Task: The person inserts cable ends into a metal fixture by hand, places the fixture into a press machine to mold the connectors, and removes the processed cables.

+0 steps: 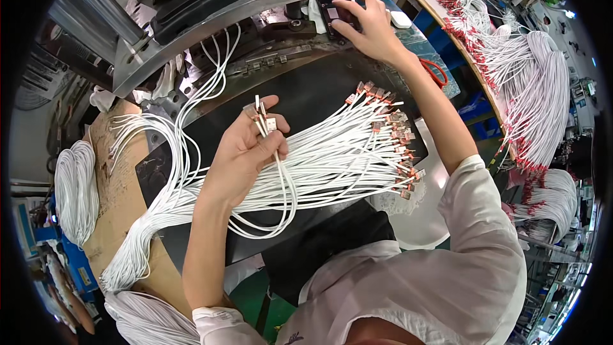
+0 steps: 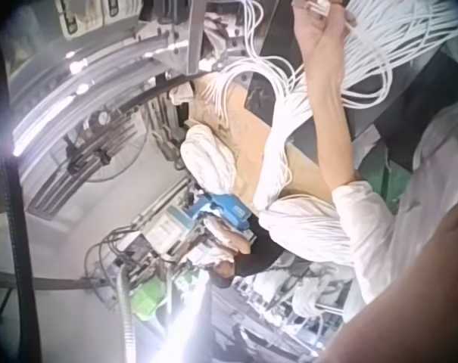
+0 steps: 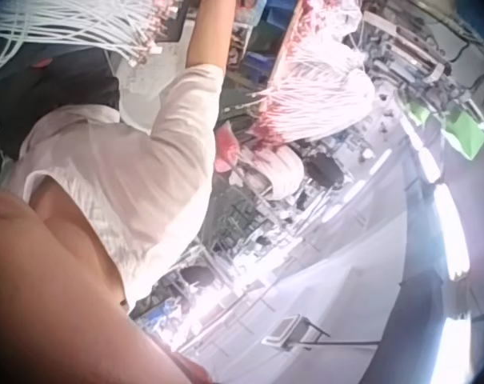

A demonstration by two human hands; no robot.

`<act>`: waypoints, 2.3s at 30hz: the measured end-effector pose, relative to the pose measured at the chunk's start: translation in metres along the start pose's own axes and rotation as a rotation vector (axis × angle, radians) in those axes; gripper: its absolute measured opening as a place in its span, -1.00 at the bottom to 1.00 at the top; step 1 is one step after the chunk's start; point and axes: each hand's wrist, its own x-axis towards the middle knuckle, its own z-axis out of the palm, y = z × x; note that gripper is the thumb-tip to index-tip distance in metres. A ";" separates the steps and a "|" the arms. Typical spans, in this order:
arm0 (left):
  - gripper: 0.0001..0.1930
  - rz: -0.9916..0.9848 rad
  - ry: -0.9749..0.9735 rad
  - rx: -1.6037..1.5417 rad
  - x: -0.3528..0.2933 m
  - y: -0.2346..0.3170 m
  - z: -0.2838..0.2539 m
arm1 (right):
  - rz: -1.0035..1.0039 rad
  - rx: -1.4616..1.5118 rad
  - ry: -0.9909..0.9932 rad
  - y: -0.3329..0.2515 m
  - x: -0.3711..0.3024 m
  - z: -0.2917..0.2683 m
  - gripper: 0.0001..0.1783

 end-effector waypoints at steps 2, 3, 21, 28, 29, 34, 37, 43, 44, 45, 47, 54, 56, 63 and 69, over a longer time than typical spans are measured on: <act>-0.70 0.012 -0.076 0.002 0.000 -0.001 0.002 | -0.046 -0.059 -0.003 -0.001 -0.002 0.004 -0.59; -0.70 -0.038 -0.005 0.010 0.001 0.000 0.002 | -0.094 -0.079 -0.044 -0.003 -0.004 0.002 -0.59; -0.78 0.028 0.014 0.032 0.010 -0.006 -0.001 | 0.861 0.069 -0.197 -0.026 0.036 0.024 0.23; -0.80 -0.047 -0.003 0.074 0.009 -0.001 0.001 | 0.875 0.039 -0.121 -0.022 0.033 0.042 0.21; -0.79 -0.052 -0.006 0.081 0.009 -0.001 0.001 | 0.867 0.010 -0.077 -0.022 0.033 0.043 0.21; -0.79 -0.023 -0.022 0.043 0.010 -0.003 -0.002 | 0.830 0.001 -0.108 -0.037 0.029 0.010 0.09; -0.79 -0.011 -0.018 -0.002 0.010 -0.003 -0.005 | 0.463 -0.057 -0.200 -0.062 0.022 -0.022 -0.18; -0.80 -0.055 0.003 0.011 0.008 0.001 -0.009 | -0.089 0.194 -0.593 -0.125 0.019 0.000 -0.52; -0.79 -0.049 0.014 0.017 0.008 0.002 -0.008 | -0.126 0.075 -0.518 -0.131 0.017 0.009 -0.56; -0.79 -0.041 0.027 0.017 0.008 0.002 -0.008 | -0.167 -0.047 -0.448 -0.135 0.014 0.015 -0.60; -0.79 -0.028 0.048 0.000 0.008 0.002 -0.008 | -0.139 0.026 -0.393 -0.139 0.006 0.020 -0.62; -0.79 -0.028 0.092 0.057 0.014 -0.003 0.000 | 0.146 0.460 -0.635 -0.133 -0.004 -0.019 -0.68; -0.80 -0.063 0.094 0.105 0.016 -0.002 0.004 | 0.460 0.975 -0.787 -0.133 -0.003 -0.030 -0.70; -0.82 -0.036 0.140 0.192 0.022 -0.001 0.012 | 0.584 1.368 -0.746 -0.145 -0.014 -0.036 -0.68; -0.83 -0.005 0.145 0.140 0.020 -0.003 0.009 | 0.551 1.345 -0.783 -0.153 -0.015 -0.037 -0.69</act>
